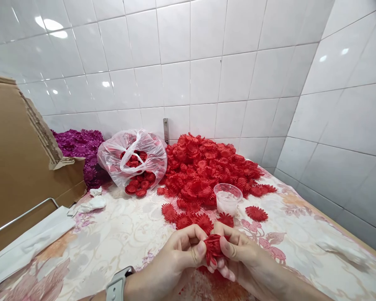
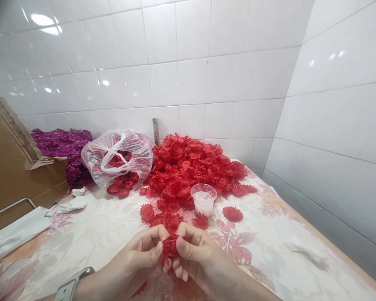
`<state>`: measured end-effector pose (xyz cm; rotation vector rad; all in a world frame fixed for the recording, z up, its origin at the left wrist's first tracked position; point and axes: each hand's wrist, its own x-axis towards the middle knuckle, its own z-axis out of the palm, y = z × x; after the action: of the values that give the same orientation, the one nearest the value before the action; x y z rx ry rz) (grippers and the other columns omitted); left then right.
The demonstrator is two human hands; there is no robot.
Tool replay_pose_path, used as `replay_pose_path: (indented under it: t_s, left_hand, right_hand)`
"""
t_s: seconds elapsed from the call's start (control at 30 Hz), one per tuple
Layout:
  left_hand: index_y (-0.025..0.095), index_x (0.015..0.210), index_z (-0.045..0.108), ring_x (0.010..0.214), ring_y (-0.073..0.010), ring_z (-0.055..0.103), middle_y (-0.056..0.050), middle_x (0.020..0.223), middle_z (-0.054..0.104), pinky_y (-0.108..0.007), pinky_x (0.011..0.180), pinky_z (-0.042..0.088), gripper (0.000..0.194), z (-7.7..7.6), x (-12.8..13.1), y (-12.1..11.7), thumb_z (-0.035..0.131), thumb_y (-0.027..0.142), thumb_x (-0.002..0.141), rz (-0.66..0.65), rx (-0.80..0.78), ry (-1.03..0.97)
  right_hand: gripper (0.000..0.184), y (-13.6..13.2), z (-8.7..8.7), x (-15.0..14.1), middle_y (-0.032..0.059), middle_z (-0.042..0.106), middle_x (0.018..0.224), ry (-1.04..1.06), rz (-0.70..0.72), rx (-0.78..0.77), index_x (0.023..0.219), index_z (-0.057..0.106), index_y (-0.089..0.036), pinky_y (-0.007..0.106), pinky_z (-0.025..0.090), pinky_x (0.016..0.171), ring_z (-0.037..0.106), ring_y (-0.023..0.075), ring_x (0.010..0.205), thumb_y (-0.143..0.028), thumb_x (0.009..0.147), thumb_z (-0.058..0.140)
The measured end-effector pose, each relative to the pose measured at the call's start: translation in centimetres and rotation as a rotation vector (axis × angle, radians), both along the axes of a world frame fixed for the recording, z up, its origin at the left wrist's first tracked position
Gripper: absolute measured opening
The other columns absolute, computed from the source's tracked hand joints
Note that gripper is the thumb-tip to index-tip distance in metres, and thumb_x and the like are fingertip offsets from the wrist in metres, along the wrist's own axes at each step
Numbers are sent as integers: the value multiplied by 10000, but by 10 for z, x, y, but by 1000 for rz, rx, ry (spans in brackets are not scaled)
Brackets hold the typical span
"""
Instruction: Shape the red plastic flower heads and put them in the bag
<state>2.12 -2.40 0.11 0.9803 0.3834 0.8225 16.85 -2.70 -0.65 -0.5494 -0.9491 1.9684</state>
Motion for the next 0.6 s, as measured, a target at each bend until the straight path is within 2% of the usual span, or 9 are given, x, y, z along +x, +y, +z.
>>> replay_pose_path:
  t_s: [0.17, 0.3, 0.37, 0.5, 0.6]
  left_hand:
    - [157, 670, 551, 663, -156, 585, -23, 652, 579, -271, 662, 423, 221, 3, 1, -3, 686, 328, 709, -4, 2, -16]
    - [159, 706, 560, 661, -143, 551, -15, 677, 556, -271, 674, 414, 228, 9, -3, 6, 646, 368, 732, 80, 89, 70]
    - [164, 700, 537, 639, -129, 519, 0, 670, 539, -261, 660, 400, 228, 10, -8, 14, 618, 372, 743, 221, 170, 221]
    - [181, 725, 511, 670, -135, 483, 19, 719, 528, -259, 648, 374, 119, 11, -17, 27, 603, 256, 718, 671, 430, 609]
    - [195, 809, 530, 793, -169, 496, -5, 852, 560, -280, 709, 371, 122, 11, -20, 27, 565, 150, 701, 805, 628, 776]
  right_hand:
    - [385, 0, 1, 3, 0, 595, 555, -9, -5, -22, 589, 516, -141, 118, 359, 424, 514, 44, 458, -432, 616, 766]
    - [381, 4, 3, 8, -13, 583, 555, -19, -78, -16, 577, 543, -146, 152, 414, 485, 532, 61, 486, -444, 584, 780]
    - [380, 7, 3, 10, -12, 579, 535, -88, -83, 17, 584, 543, -147, 167, 384, 436, 510, 62, 442, -463, 619, 750]
    - [331, 10, 4, 11, -10, 580, 566, -302, -100, 156, 647, 558, -144, 188, 351, 433, 487, 63, 445, -443, 700, 689]
    - [278, 9, 9, 11, -8, 590, 648, -411, -168, 231, 707, 576, -153, 208, 384, 509, 501, 78, 523, -410, 706, 682]
